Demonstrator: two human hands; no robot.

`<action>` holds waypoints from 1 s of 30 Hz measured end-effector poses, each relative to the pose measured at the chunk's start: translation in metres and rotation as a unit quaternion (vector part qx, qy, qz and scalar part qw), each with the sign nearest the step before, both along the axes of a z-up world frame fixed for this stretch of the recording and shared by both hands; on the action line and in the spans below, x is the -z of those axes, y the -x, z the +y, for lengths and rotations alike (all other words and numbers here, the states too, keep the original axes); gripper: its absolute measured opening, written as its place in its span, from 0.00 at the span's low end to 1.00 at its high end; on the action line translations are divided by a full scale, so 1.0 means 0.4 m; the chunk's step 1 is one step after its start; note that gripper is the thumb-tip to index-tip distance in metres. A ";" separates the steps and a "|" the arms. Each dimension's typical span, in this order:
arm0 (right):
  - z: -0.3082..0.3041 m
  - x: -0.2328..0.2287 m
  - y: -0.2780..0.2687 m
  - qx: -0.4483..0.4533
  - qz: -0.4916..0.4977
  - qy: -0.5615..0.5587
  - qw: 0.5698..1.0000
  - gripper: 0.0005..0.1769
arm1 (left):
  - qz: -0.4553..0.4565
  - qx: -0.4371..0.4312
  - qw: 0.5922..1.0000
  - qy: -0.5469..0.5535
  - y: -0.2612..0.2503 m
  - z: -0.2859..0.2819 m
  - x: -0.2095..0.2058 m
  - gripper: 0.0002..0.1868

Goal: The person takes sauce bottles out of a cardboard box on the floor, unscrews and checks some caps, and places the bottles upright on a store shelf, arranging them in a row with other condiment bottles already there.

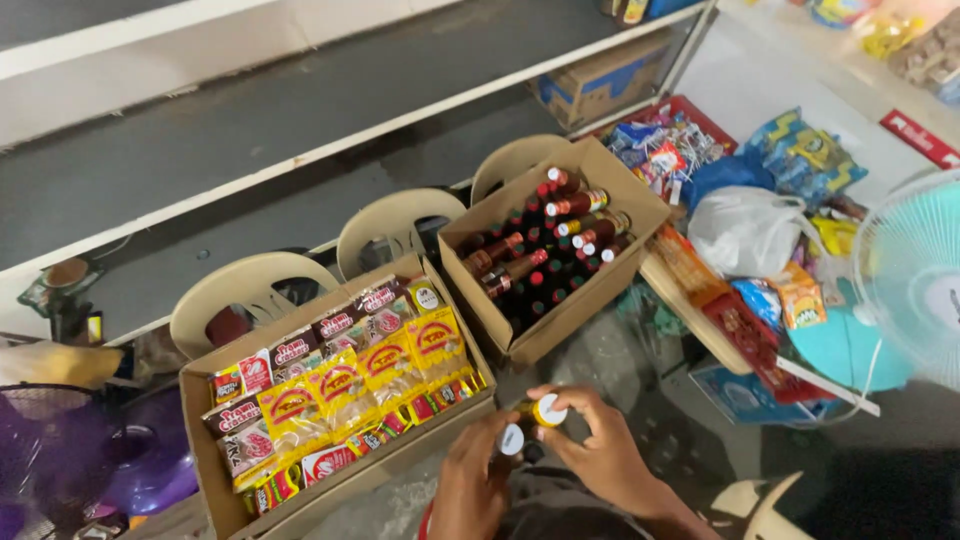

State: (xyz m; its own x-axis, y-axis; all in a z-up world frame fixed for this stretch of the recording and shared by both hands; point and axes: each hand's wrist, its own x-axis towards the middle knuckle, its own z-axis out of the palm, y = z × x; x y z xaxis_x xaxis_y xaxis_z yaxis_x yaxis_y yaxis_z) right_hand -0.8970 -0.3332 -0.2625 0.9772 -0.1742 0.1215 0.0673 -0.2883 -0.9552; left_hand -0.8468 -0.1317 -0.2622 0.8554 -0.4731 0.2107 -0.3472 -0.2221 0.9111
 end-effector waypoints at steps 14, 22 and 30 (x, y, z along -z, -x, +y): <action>-0.024 0.000 -0.036 0.057 -0.044 -0.026 0.997 0.21 | 0.042 0.052 0.998 -0.022 -0.085 -0.041 -0.097 0.29; -0.184 0.054 -0.185 0.051 -0.024 -0.098 0.994 0.21 | 0.050 0.007 0.998 -0.035 -0.171 -0.136 -0.073 0.25; -0.422 0.262 -0.422 0.113 0.029 -0.242 0.963 0.22 | 0.077 -0.065 0.994 -0.043 -0.268 -0.247 -0.062 0.24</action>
